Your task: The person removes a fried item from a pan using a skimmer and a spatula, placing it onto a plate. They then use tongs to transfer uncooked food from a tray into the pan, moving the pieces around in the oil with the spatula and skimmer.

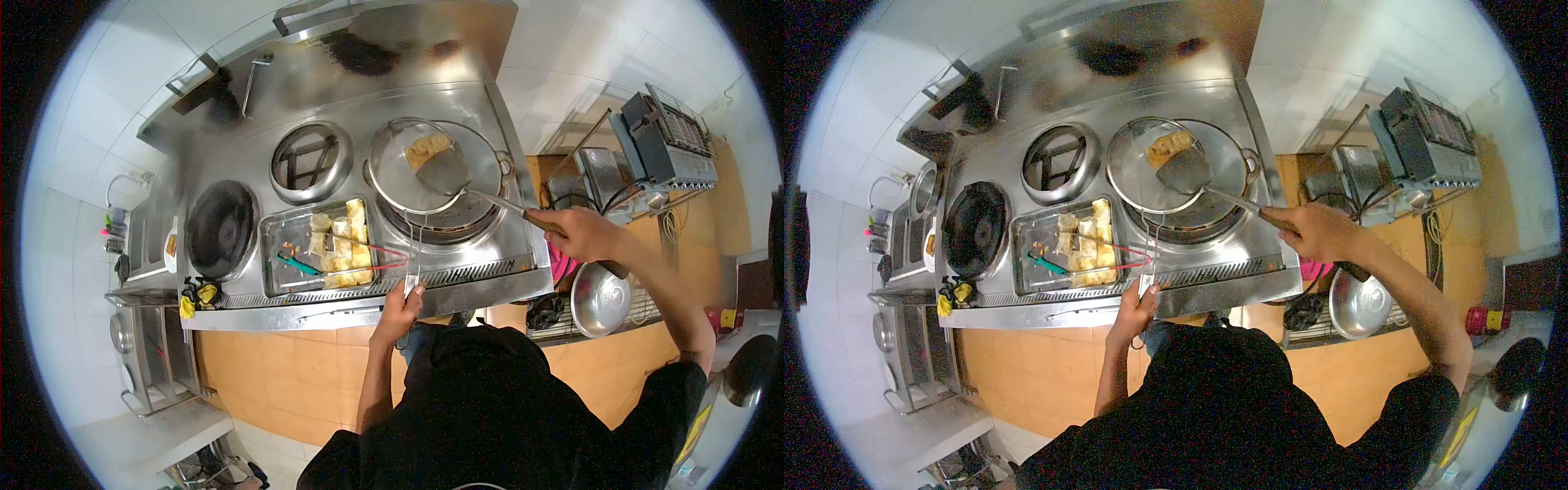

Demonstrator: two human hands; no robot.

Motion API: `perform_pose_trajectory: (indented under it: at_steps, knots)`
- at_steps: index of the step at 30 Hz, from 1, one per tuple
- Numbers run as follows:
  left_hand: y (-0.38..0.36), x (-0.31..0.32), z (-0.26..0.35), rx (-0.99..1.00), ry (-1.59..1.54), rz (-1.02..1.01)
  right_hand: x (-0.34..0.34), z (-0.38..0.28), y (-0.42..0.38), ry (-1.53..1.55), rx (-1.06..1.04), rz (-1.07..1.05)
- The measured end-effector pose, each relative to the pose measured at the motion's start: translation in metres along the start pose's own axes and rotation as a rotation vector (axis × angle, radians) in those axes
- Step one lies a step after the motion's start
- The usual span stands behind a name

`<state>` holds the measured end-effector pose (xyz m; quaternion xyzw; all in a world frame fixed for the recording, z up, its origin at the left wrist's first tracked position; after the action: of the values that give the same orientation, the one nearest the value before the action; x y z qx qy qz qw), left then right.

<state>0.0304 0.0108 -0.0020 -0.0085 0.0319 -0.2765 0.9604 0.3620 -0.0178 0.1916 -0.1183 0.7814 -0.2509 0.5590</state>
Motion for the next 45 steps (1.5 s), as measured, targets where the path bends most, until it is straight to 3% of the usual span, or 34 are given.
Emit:
perform_pose_trajectory:
  at_steps: [4, 9, 12, 15, 17, 20, 27, 29, 34, 39, 42, 45]
  knots:
    - [-0.002, -0.001, -0.010, 0.096, 0.038, -0.019, 0.007, -0.001, 0.003, -0.007, -0.019, 0.056]
    - [-0.010, 0.002, -0.004, -0.082, -0.027, -0.040, 0.010, 0.005, 0.003, 0.028, -0.054, 0.059]
    - [-0.012, 0.002, -0.004, -0.072, -0.052, -0.036, 0.009, 0.006, 0.000, -0.065, -0.017, 0.156]
    - [-0.012, 0.003, -0.009, -0.048, -0.042, -0.064, 0.006, 0.004, -0.003, 0.019, -0.033, 0.055]
    - [-0.014, 0.005, -0.010, -0.074, -0.045, -0.074, 0.015, 0.007, -0.002, -0.032, -0.099, 0.195]
    - [-0.012, 0.015, -0.013, -0.056, -0.050, -0.072, 0.017, 0.007, 0.001, -0.049, -0.065, 0.219]
    - [-0.011, 0.011, -0.018, -0.059, -0.057, -0.086, 0.039, 0.021, 0.003, 0.099, -0.100, 0.132]
    - [-0.010, 0.009, -0.014, -0.047, -0.013, -0.111, 0.041, 0.021, 0.005, 0.046, -0.117, 0.290]
    - [-0.003, 0.004, -0.019, 0.071, 0.049, -0.099, 0.047, 0.009, -0.005, 0.115, -0.064, 0.182]
    - [-0.009, 0.003, -0.009, -0.079, 0.033, -0.137, 0.055, 0.016, -0.001, 0.160, -0.046, 0.239]
    - [-0.006, 0.003, -0.003, -0.059, 0.044, -0.126, 0.053, 0.007, -0.001, 0.096, -0.046, 0.280]
    - [-0.006, -0.003, -0.005, -0.077, -0.018, -0.079, 0.046, 0.001, -0.016, 0.143, -0.049, 0.146]
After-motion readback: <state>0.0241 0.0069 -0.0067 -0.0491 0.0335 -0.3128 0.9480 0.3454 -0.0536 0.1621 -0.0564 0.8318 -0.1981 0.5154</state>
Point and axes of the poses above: each hand's wrist, its own y-axis towards the middle knuckle, its own x-axis out of the palm, z = x × y, the point moved 4 cm from there along y, towards the middle knuckle, and after that the axes turned 14 degrees about x, right-handed, at the moved point
